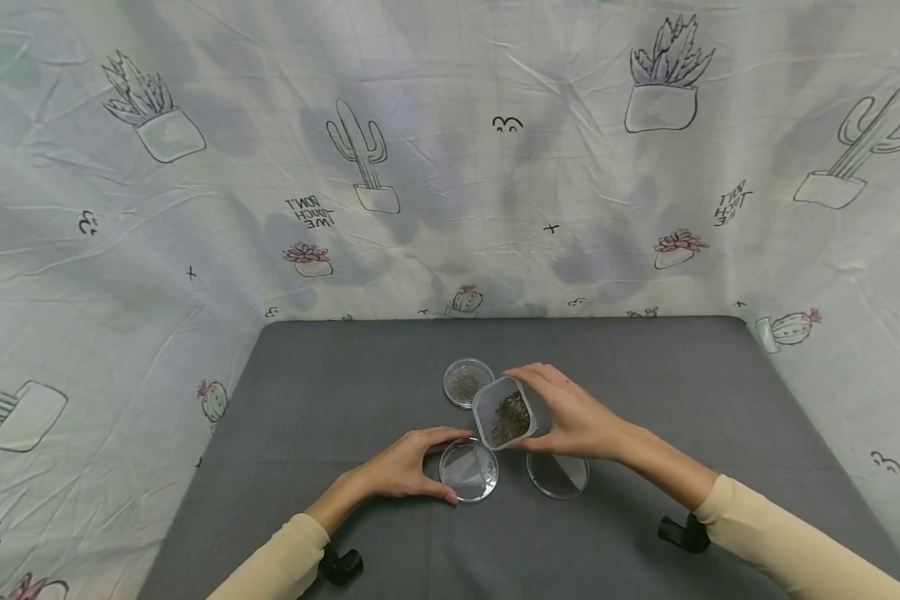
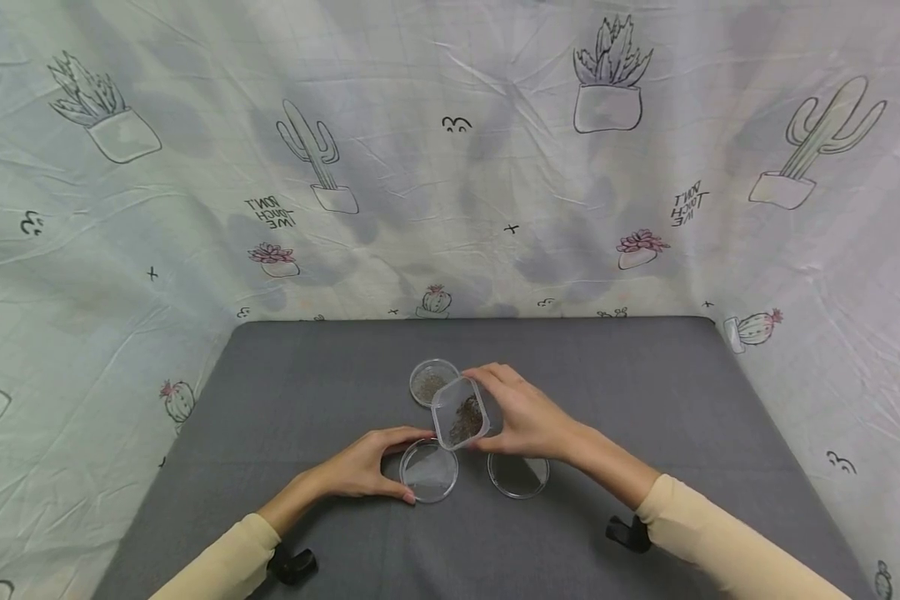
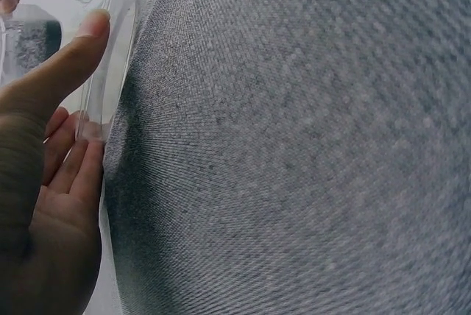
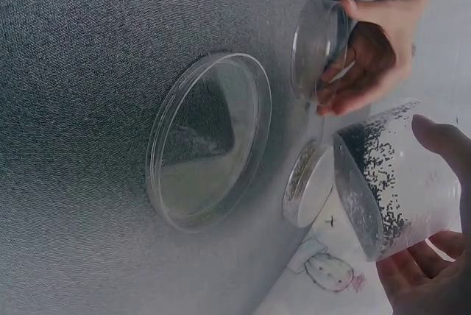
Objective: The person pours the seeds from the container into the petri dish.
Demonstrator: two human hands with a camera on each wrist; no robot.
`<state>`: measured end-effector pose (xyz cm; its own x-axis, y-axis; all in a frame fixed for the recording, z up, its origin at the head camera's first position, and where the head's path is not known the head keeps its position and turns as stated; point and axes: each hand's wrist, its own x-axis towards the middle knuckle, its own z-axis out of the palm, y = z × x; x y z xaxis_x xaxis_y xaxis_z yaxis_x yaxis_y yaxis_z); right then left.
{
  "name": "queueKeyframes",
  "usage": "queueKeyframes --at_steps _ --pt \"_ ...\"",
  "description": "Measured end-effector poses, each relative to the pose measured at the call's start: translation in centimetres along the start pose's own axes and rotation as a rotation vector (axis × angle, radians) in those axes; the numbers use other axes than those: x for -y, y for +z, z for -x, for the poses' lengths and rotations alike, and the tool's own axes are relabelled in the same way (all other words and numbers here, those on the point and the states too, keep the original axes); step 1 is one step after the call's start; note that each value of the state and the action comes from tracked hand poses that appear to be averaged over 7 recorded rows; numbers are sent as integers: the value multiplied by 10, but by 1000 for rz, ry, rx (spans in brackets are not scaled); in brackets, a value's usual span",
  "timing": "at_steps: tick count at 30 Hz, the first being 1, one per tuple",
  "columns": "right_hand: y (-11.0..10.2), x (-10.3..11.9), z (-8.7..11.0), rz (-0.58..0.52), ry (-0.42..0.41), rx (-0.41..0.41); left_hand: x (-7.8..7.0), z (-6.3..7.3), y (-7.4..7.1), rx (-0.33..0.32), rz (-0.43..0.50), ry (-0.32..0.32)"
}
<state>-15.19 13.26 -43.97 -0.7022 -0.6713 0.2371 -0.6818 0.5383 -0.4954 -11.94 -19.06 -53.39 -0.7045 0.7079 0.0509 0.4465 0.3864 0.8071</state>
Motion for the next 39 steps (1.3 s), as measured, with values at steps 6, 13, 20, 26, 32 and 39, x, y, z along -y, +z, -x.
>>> queueKeyframes --at_steps 6,13,20,26,32,39 --pt "7 6 -3 85 -88 17 -1 1 0 -7 -3 -4" --pt "13 14 -10 176 -193 38 3 2 3 0 14 -26" --pt "19 21 -15 249 -263 47 5 2 4 1 28 -37" --pt "25 24 -16 330 -321 35 6 3 6 3 47 -58" --pt "30 27 -17 413 -368 44 6 5 6 0 45 -59" --pt "33 31 -17 480 -374 70 6 6 7 -3 41 -39"
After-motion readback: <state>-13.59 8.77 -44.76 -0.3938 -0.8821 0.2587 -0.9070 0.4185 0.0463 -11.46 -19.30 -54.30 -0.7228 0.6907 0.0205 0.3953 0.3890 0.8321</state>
